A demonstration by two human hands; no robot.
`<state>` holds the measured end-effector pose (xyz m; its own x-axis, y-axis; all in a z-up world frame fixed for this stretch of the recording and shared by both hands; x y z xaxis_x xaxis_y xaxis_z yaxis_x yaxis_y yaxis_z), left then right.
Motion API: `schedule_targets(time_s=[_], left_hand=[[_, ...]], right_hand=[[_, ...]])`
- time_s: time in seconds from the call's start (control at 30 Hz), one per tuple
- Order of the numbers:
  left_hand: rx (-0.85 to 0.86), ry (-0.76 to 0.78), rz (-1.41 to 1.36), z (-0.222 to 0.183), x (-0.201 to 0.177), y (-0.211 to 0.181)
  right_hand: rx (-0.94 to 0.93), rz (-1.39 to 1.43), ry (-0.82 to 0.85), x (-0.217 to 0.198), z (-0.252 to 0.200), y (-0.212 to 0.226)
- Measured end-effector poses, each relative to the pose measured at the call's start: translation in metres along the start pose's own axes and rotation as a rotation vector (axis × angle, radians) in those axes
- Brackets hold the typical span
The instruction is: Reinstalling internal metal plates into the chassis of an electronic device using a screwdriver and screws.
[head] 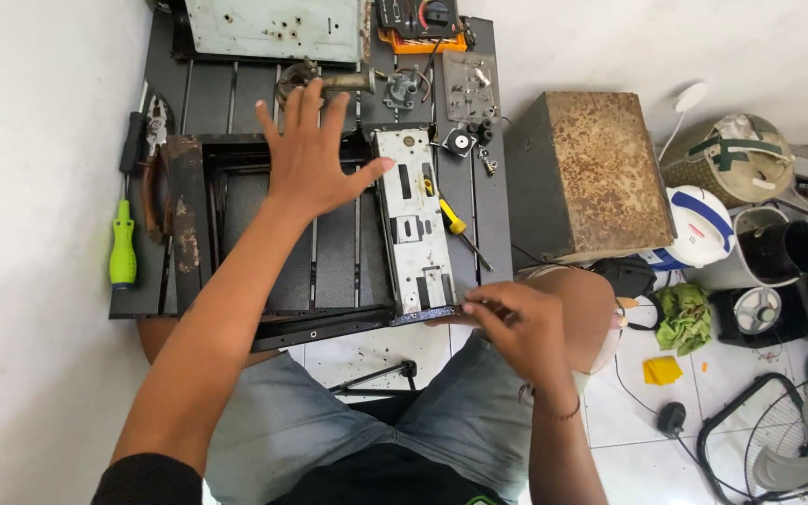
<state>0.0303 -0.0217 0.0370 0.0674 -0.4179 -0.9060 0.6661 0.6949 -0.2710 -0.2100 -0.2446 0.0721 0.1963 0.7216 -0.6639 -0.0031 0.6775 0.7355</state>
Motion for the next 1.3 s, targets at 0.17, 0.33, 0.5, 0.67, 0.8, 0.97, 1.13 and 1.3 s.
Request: schedule_targets(time_s=[0.17, 0.33, 0.5, 0.67, 0.8, 0.97, 1.13, 1.3], left_hand=[[0.226, 0.354, -0.101, -0.021, -0.05, -0.071], [0.444, 0.565, -0.201, -0.097, -0.039, -0.129], [0.41, 0.16, -0.192, -0.134, 0.008, -0.125], [0.364, 0.115, -0.252, -0.136, 0.016, -0.118], [0.334, 0.109, -0.29, -0.139, 0.028, -0.111], [0.307, 0.125, -0.328, -0.138, 0.033, -0.108], [0.296, 0.117, -0.352, -0.138, 0.029, -0.108], [0.287, 0.129, -0.375, -0.138, 0.033, -0.108]], right_hand=[[0.085, 0.058, -0.118, 0.012, -0.02, -0.008], [0.238, 0.172, -0.144, 0.021, -0.033, -0.02], [0.075, 0.146, -0.214, 0.024, -0.029, 0.007], [0.007, 0.09, -0.214, 0.029, -0.024, 0.027], [-0.044, -0.008, -0.137, 0.037, -0.018, 0.036], [-0.014, -0.104, -0.016, 0.042, -0.012, 0.036], [-0.052, -0.164, 0.017, 0.047, -0.008, 0.039], [-0.062, -0.273, 0.054, 0.052, -0.009, 0.027]])
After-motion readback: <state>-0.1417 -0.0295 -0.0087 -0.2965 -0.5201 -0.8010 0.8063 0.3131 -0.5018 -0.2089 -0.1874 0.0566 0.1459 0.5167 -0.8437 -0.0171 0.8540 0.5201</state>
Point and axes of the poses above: each hand's wrist, its own z-axis towards the middle knuckle, its own x-axis out of the palm, y = z × x, the point moved 4 cm from there along z, towards the middle knuckle, and after that the axes turned 13 degrees about x, right-handed, at the moved point
